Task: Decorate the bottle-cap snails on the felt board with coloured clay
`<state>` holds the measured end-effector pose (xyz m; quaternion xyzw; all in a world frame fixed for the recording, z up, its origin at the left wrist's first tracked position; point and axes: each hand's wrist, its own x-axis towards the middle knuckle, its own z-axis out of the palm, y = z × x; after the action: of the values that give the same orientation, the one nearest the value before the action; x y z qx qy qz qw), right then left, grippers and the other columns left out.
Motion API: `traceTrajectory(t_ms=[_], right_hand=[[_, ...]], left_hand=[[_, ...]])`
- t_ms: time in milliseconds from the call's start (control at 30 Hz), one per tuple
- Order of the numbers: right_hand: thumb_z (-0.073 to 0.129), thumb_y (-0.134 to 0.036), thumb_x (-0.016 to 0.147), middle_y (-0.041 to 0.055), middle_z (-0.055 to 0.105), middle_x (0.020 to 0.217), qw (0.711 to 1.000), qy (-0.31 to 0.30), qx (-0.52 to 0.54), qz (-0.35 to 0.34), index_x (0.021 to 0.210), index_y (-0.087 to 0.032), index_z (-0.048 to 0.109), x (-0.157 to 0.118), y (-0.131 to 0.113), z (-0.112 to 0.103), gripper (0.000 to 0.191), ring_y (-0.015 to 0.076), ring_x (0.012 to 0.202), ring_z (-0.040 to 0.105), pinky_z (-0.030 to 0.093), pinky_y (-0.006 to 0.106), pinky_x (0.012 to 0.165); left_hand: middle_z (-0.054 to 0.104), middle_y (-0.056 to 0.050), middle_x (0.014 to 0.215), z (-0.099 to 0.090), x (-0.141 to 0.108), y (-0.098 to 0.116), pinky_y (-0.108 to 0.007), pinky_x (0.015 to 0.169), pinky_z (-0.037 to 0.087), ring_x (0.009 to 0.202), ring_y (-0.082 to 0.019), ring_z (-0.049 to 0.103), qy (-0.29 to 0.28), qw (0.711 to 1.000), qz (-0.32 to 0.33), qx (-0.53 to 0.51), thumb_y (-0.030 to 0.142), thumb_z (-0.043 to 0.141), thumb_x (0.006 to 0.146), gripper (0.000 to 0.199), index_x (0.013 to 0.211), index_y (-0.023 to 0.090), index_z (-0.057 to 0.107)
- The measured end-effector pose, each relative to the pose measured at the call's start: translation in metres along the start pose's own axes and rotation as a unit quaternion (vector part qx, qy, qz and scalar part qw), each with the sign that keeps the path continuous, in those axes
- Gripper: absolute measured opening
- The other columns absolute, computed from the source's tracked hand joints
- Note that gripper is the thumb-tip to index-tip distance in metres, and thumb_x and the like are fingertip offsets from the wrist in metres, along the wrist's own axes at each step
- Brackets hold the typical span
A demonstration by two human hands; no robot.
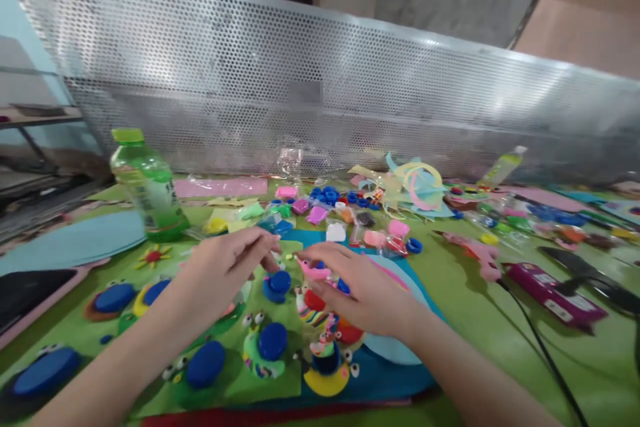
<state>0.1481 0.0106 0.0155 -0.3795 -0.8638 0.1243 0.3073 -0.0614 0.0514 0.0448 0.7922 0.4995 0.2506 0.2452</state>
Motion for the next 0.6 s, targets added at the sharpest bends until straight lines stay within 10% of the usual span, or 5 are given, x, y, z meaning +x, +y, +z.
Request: traceTrajectory(t_ms=[600], right_hand=[[0.074, -0.026, 0.072, 0.0008, 0.061, 0.088, 0.980, -0.192, -0.030, 0.042, 0.086, -0.019, 0.064, -0.008, 0.002, -0.014, 0.018, 0.0180, 0.090, 0.053, 0.039, 0.031, 0.085]], left_hand=[[0.047, 0.004, 0.051, 0.027, -0.009, 0.001, -0.023, 0.042, 0.021, 0.041, -0.011, 0.046, -0.037, 0.958, 0.140, 0.246, 0.023, 0.035, 0.091, 0.030, 0.062, 0.018, 0.041]])
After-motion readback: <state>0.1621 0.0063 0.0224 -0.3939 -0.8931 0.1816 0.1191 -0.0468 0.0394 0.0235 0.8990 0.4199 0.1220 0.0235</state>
